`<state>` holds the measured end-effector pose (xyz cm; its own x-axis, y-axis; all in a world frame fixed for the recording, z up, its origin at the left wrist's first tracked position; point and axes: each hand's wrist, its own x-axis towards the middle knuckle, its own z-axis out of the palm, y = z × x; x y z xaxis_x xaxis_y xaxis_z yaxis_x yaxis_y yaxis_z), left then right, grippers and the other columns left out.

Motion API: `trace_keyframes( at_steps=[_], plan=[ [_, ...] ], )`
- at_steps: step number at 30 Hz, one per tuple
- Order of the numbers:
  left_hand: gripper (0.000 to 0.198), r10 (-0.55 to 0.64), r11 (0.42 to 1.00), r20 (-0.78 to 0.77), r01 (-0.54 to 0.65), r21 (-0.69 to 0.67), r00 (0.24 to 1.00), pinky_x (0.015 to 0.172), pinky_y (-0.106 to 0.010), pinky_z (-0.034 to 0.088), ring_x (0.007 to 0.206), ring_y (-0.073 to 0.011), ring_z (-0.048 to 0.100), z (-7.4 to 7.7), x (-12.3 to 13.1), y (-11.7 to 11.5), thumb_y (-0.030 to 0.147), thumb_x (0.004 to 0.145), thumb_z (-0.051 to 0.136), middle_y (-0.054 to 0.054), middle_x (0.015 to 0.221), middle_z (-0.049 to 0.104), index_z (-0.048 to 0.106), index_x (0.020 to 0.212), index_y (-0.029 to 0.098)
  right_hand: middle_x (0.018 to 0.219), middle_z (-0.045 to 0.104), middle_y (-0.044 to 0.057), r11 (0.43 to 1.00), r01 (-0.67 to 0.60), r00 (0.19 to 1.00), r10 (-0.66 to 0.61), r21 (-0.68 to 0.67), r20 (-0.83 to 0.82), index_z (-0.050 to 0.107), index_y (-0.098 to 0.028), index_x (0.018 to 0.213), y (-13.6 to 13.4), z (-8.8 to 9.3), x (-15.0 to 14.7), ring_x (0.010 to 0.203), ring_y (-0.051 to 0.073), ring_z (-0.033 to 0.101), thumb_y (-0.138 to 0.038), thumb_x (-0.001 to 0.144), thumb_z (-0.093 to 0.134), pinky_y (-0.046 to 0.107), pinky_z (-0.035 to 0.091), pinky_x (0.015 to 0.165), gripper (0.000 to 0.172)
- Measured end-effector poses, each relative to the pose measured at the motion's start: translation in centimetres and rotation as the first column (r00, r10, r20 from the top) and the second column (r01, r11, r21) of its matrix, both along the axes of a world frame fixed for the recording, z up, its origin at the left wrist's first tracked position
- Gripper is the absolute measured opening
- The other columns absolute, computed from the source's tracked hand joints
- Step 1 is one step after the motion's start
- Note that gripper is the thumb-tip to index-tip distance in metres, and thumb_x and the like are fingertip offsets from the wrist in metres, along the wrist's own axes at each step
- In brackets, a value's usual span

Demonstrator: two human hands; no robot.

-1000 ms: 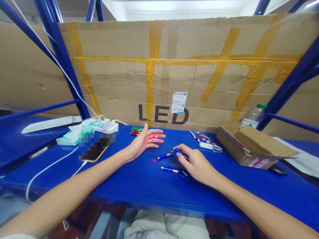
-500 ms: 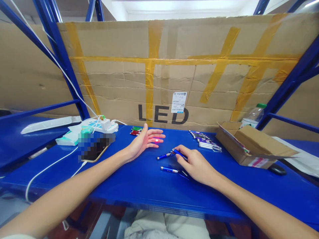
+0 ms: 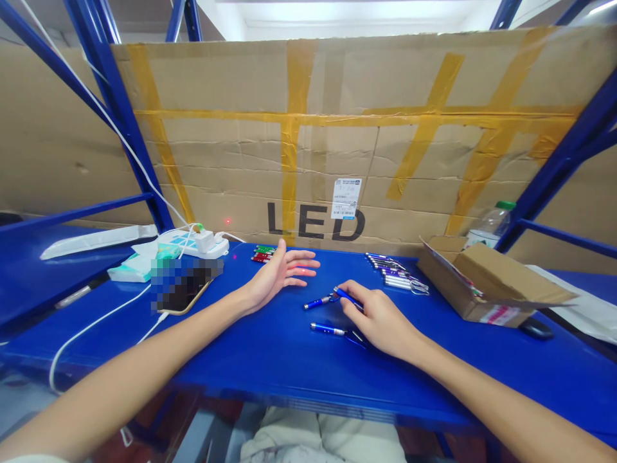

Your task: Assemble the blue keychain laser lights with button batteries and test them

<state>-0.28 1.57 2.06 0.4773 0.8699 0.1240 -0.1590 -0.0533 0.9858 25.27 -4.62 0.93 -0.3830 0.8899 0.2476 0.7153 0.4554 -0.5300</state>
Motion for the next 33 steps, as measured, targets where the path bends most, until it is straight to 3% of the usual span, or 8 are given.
trace_keyframes(
  at_steps=[33],
  plan=[
    [0.085,0.008,1.0,-0.002,-0.008,0.011,1.0,0.098,-0.043,0.053,0.129,-0.0348,0.067,0.03,0.03,-0.03,0.089,0.098,0.034,-0.018,0.143,0.071,0.07,0.133,0.02,0.084,0.074,0.004,1.0,-0.003,1.0,0.003,0.02,-0.006,0.067,-0.022,0.118,0.06,0.01,0.02,0.065,0.022,0.062,-0.044,0.106,0.041,0.031,0.038,0.063,0.035]
  ],
)
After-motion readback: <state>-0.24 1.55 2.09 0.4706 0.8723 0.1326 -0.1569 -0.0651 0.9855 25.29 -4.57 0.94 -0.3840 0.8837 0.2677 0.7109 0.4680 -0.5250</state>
